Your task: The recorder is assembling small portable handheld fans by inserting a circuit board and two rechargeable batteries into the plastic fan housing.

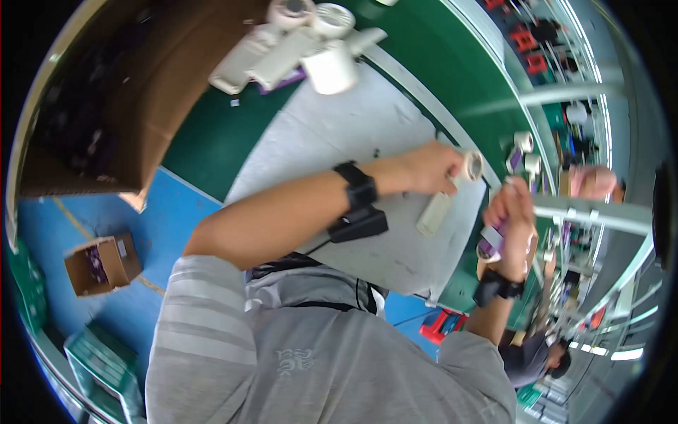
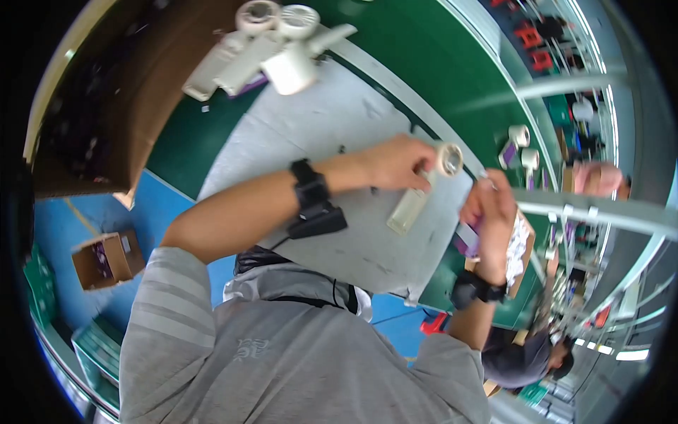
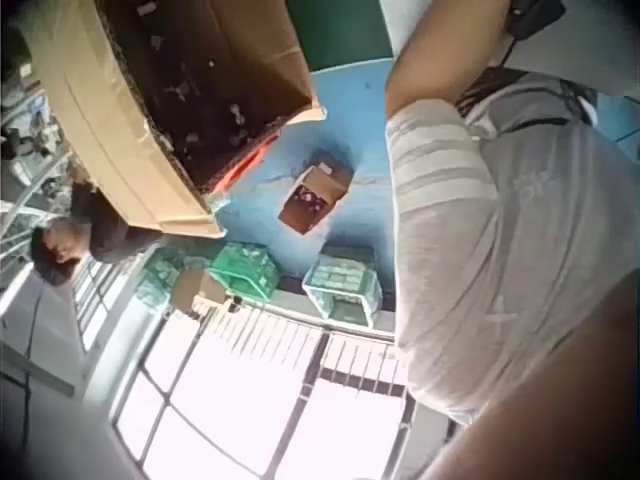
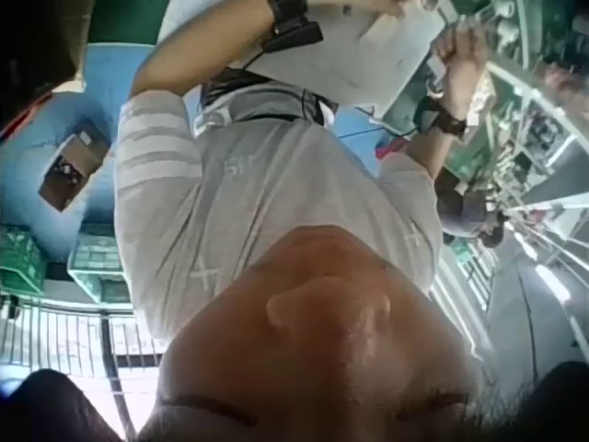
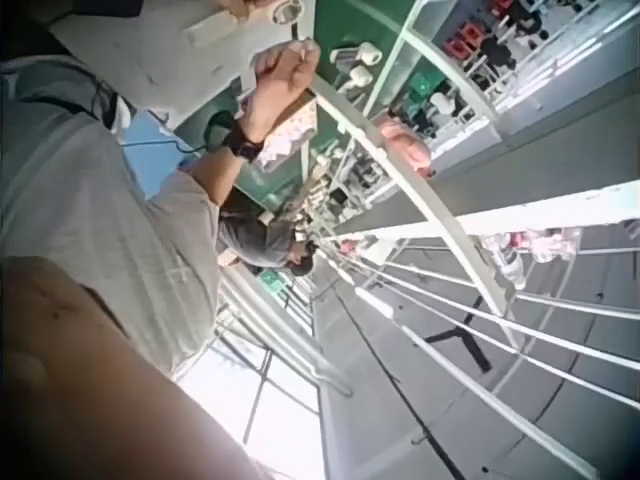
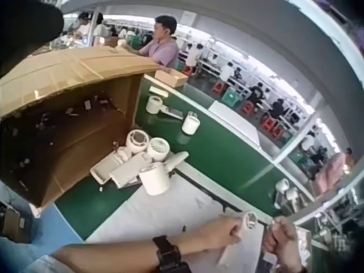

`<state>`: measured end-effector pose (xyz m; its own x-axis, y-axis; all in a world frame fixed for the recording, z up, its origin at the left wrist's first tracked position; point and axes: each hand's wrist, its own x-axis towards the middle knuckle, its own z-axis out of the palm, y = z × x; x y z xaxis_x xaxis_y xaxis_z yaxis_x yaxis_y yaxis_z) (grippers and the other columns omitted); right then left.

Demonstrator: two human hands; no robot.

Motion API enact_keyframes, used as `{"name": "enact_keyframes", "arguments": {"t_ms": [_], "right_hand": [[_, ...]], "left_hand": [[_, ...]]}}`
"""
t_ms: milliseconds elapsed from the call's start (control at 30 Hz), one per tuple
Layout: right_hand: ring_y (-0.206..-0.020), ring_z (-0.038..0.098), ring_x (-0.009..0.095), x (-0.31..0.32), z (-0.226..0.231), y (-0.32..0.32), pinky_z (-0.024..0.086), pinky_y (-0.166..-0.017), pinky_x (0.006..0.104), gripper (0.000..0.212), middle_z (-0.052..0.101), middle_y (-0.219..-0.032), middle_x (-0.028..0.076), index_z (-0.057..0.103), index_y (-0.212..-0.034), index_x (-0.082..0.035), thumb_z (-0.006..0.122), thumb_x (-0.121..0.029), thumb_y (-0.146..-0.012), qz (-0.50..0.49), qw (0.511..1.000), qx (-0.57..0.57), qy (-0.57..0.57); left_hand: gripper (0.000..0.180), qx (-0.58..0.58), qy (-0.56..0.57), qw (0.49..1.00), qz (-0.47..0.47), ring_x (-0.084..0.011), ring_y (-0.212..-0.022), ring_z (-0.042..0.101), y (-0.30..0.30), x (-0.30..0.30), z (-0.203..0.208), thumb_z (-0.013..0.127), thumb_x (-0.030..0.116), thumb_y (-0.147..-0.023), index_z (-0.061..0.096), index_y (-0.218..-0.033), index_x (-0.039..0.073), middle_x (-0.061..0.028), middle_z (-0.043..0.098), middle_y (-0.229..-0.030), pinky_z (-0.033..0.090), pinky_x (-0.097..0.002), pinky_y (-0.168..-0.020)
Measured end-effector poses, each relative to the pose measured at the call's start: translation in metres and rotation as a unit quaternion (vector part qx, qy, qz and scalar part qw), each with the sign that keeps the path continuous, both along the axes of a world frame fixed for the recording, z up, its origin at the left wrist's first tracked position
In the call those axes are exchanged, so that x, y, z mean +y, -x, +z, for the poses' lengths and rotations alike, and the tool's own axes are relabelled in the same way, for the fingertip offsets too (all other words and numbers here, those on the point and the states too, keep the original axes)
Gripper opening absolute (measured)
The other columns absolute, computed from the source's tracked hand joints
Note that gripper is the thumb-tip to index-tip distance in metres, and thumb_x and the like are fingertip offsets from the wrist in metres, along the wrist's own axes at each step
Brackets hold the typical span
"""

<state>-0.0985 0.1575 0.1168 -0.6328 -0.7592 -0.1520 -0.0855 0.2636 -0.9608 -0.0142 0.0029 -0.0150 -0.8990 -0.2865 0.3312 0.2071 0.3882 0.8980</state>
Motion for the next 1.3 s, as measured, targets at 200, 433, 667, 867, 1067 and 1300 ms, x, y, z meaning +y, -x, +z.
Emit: {"name": "enact_keyframes", "arguments": {"t_ms": [200,433,667,867,1067,1300], "right_hand": [[-0.056,0.040,0.008,0.021,-0.095,0.024,0.036,-0.051,0.0240,0.012,0.041,-0.064,-0.002,0.053,-0.106,-0.004,0.052,-0.014,-0.099,-0.015,0.994,0.101,0.043],[-0.059,0.047,0.008,0.023,-0.091,0.016,0.036,-0.051,0.0196,0.018,0.056,-0.074,0.002,0.048,-0.080,-0.005,0.064,-0.001,-0.087,0.029,0.996,0.084,-0.021],[-0.061,0.050,0.009,0.014,-0.089,-0.012,0.040,-0.052,0.0207,0.029,0.065,-0.088,0.009,0.044,-0.076,-0.003,0.070,0.010,-0.073,0.139,0.937,0.314,0.070],[-0.061,0.051,0.010,0.015,-0.093,-0.009,0.041,-0.053,0.0216,0.028,0.068,-0.093,0.010,0.047,-0.077,-0.002,0.072,0.008,-0.073,0.138,0.934,0.322,0.068],[-0.060,0.049,0.008,0.015,-0.090,-0.011,0.040,-0.052,0.0215,0.025,0.067,-0.087,0.007,0.050,-0.077,-0.001,0.074,0.005,-0.074,0.131,0.942,0.307,0.026],[-0.060,0.049,0.008,0.015,-0.082,-0.011,0.039,-0.052,0.0209,0.017,0.064,-0.083,0.006,0.059,-0.084,0.000,0.074,0.002,-0.077,0.127,0.960,0.248,0.022]], "left_hand": [[0.036,-0.106,0.001,0.988,-0.111,-0.0182,-0.073,0.063,-0.023,-0.020,0.023,0.082,0.019,-0.069,0.064,-0.097,0.005,-0.0070,0.067,-0.083,0.050,-0.0324,-0.068],[0.033,-0.158,-0.107,0.972,-0.137,-0.0174,-0.070,0.059,-0.025,-0.016,0.021,0.082,0.015,-0.065,0.065,-0.092,0.005,-0.0059,0.062,-0.074,0.047,-0.0301,-0.065],[0.025,-0.196,-0.173,0.950,-0.169,-0.0115,-0.069,0.057,-0.027,-0.018,0.030,0.077,0.007,-0.069,0.062,-0.088,0.003,-0.0032,0.061,-0.074,0.046,-0.0258,-0.064],[0.018,-0.201,-0.214,0.940,-0.173,-0.0095,-0.070,0.057,-0.029,-0.018,0.038,0.074,0.001,-0.072,0.061,-0.085,0.002,-0.0018,0.062,-0.076,0.047,-0.0250,-0.064],[0.014,-0.198,-0.204,0.946,-0.157,-0.0091,-0.071,0.057,-0.029,-0.018,0.038,0.070,0.002,-0.074,0.061,-0.085,0.002,-0.0020,0.063,-0.078,0.047,-0.0241,-0.064],[0.014,-0.192,-0.185,0.952,-0.152,-0.0085,-0.068,0.055,-0.029,-0.016,0.032,0.068,0.004,-0.073,0.062,-0.085,0.002,-0.0011,0.061,-0.076,0.045,-0.0239,-0.063]]}}
